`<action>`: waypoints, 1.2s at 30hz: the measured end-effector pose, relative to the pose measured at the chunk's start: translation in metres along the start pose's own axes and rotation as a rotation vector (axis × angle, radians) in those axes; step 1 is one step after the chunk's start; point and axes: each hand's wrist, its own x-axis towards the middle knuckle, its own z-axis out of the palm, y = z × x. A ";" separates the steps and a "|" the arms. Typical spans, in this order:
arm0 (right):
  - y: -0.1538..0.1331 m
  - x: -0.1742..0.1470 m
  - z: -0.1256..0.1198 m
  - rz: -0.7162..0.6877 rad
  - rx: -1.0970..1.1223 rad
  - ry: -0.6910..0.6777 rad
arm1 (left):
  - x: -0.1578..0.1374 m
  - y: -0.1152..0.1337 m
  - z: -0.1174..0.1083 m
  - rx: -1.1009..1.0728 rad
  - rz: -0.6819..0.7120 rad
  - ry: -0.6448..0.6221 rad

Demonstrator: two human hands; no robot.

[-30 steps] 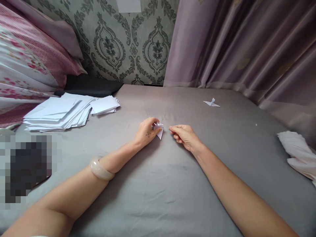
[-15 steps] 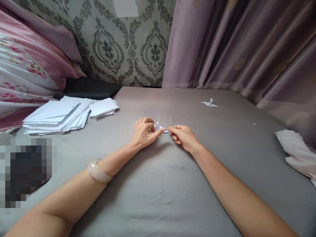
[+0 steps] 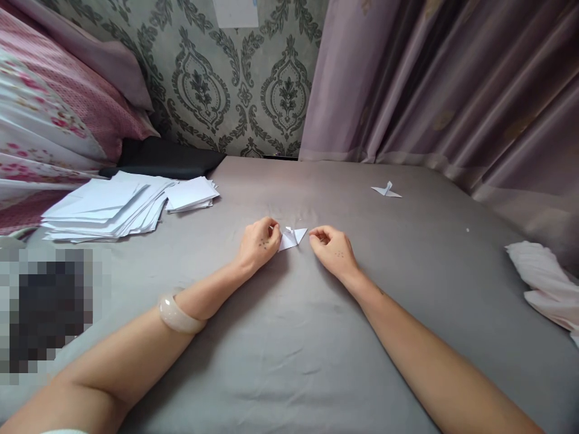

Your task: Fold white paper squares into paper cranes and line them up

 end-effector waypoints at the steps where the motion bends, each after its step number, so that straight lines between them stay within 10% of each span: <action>1: 0.001 -0.001 0.001 -0.073 -0.085 0.000 | -0.001 0.002 0.000 -0.044 -0.019 -0.028; 9: 0.005 0.001 0.008 -0.308 -0.335 -0.106 | 0.005 -0.003 0.004 -0.213 -0.002 0.012; 17: 0.011 0.012 -0.001 -0.405 -0.286 -0.218 | 0.004 -0.012 0.016 -0.254 0.275 -0.209; 36: 0.007 0.002 0.005 -0.386 -0.206 -0.111 | 0.001 -0.003 0.015 -0.110 0.326 -0.139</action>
